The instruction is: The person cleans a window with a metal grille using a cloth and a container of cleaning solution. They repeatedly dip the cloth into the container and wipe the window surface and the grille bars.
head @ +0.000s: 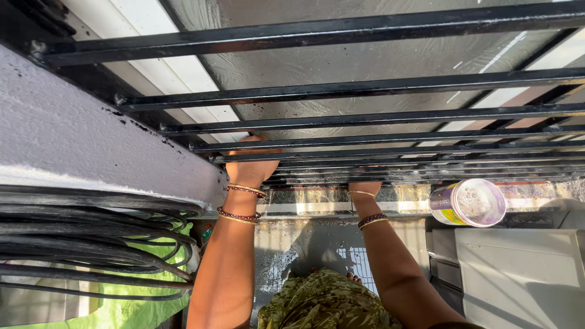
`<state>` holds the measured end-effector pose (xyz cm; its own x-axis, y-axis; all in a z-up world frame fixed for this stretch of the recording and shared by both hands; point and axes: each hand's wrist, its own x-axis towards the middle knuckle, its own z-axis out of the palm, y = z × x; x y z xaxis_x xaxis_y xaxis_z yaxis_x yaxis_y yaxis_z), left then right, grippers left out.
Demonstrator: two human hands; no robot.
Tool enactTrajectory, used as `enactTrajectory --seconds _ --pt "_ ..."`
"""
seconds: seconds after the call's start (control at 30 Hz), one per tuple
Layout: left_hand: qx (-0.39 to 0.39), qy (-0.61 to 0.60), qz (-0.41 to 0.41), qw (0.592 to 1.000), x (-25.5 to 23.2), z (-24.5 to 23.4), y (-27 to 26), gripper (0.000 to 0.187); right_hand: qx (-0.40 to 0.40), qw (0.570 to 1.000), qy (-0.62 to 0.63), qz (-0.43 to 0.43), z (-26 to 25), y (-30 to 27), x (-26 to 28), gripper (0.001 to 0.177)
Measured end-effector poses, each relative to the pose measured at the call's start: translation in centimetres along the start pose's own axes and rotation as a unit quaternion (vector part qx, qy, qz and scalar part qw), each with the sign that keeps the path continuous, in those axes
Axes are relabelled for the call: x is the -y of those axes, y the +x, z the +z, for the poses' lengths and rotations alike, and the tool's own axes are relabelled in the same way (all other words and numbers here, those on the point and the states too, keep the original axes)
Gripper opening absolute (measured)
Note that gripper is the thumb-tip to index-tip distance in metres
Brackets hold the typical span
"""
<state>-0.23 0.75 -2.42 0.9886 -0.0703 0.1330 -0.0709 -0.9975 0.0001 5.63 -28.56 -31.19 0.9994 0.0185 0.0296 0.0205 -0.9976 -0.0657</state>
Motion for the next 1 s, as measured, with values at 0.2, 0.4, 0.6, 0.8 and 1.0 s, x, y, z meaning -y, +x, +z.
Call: enactTrajectory --seconds 0.2,0.4,0.6,0.8,1.0 --pt "0.135 0.023 -0.075 0.988 0.1 0.1 0.6 0.031 0.204 0.958 0.028 -0.199 -5.1 -3.8 7.3 0.038" --pt "0.025 -0.018 -0.038 0.999 0.1 0.4 -0.3 0.028 -0.088 0.905 0.115 -0.399 -13.3 -5.7 12.2 0.067" --pt "0.101 -0.039 -0.082 0.991 0.0 -0.4 0.2 0.028 -0.269 0.935 0.036 -0.229 -11.4 -4.5 2.1 0.107" --pt "0.043 -0.040 -0.073 0.996 -0.3 -0.1 0.1 0.027 -0.195 0.976 0.097 -0.011 -3.0 -2.9 -1.1 0.035" --pt "0.063 -0.066 -0.070 0.993 0.1 0.5 0.4 0.028 -0.170 0.966 0.094 -0.169 -1.4 -2.0 4.6 0.029"
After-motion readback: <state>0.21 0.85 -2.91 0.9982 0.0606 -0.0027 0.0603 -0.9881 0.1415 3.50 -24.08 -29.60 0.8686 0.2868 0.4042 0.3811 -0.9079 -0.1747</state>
